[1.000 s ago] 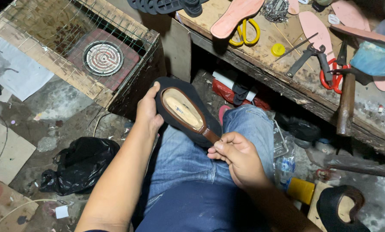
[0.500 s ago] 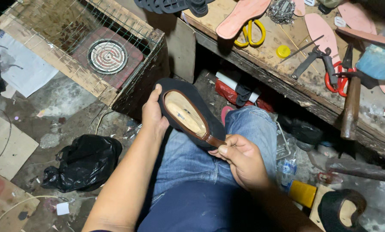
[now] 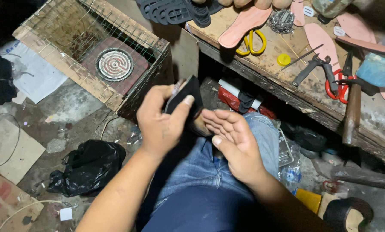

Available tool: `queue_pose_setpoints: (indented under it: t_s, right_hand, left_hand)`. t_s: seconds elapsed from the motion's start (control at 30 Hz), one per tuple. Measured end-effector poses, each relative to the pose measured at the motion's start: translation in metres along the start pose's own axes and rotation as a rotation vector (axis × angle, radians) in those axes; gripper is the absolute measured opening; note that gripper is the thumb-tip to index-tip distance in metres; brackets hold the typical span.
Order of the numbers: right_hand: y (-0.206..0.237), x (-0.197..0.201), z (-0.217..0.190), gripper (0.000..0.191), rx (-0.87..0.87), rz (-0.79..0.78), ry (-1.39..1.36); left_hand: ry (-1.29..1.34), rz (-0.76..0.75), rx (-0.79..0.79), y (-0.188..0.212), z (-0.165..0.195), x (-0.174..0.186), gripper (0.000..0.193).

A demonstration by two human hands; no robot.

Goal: The person sits with a black shoe upper on their lap, hammers the sole edge with a wooden mallet, and uses pincers to trim and press the material. They then fit a pink insole onto a wooden shoe last, hammer it flat, and press the insole into the shoe upper, adjusting it to seat properly.

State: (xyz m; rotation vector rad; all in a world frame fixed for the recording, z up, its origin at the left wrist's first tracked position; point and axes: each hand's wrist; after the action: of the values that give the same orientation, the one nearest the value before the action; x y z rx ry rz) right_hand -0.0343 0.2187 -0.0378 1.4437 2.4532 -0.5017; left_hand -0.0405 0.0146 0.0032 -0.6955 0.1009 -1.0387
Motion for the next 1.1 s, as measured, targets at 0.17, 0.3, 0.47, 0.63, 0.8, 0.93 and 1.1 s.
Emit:
queue_pose_setpoints:
  t_s: [0.17, 0.3, 0.47, 0.63, 0.8, 0.93, 1.1]
  right_hand:
    - [-0.006, -0.008, -0.037, 0.058, 0.049, 0.067, 0.027]
    - [0.005, 0.004, -0.051, 0.063, 0.104, 0.143, 0.247]
    - [0.000, 0.026, -0.049, 0.054, 0.095, 0.304, 0.406]
    - [0.000, 0.052, -0.067, 0.052, 0.117, 0.288, 0.378]
    - [0.001, 0.066, -0.076, 0.054, 0.048, 0.099, 0.472]
    - [-0.010, 0.076, -0.075, 0.054, -0.050, 0.179, 0.289]
    - [-0.018, 0.098, -0.078, 0.049, -0.123, 0.157, 0.476]
  left_hand:
    - [-0.157, -0.091, -0.169, 0.011, 0.045, -0.009, 0.032]
    - [-0.154, -0.218, -0.212, 0.027, 0.066, -0.017, 0.050]
    - [-0.107, -0.345, -0.183, 0.046, 0.076, -0.032, 0.057]
    - [-0.070, -0.342, -0.127, 0.032, 0.060, -0.032, 0.057]
    - [0.317, -0.674, 0.188, 0.000, 0.036, -0.052, 0.078]
    - [0.577, -0.725, 0.407, 0.006, 0.025, -0.071, 0.049]
    - [0.535, -0.669, 0.458, 0.016, 0.017, -0.095, 0.032]
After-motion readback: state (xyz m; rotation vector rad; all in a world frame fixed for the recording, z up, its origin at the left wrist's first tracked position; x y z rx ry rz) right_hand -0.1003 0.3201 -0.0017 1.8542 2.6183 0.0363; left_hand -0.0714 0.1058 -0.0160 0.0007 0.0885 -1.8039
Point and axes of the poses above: each hand's wrist, its own y-axis away from the middle knuckle, its own x-axis out of the back of the hand, z = x × y, and after that the axes turned 1 degree about x, right-handed
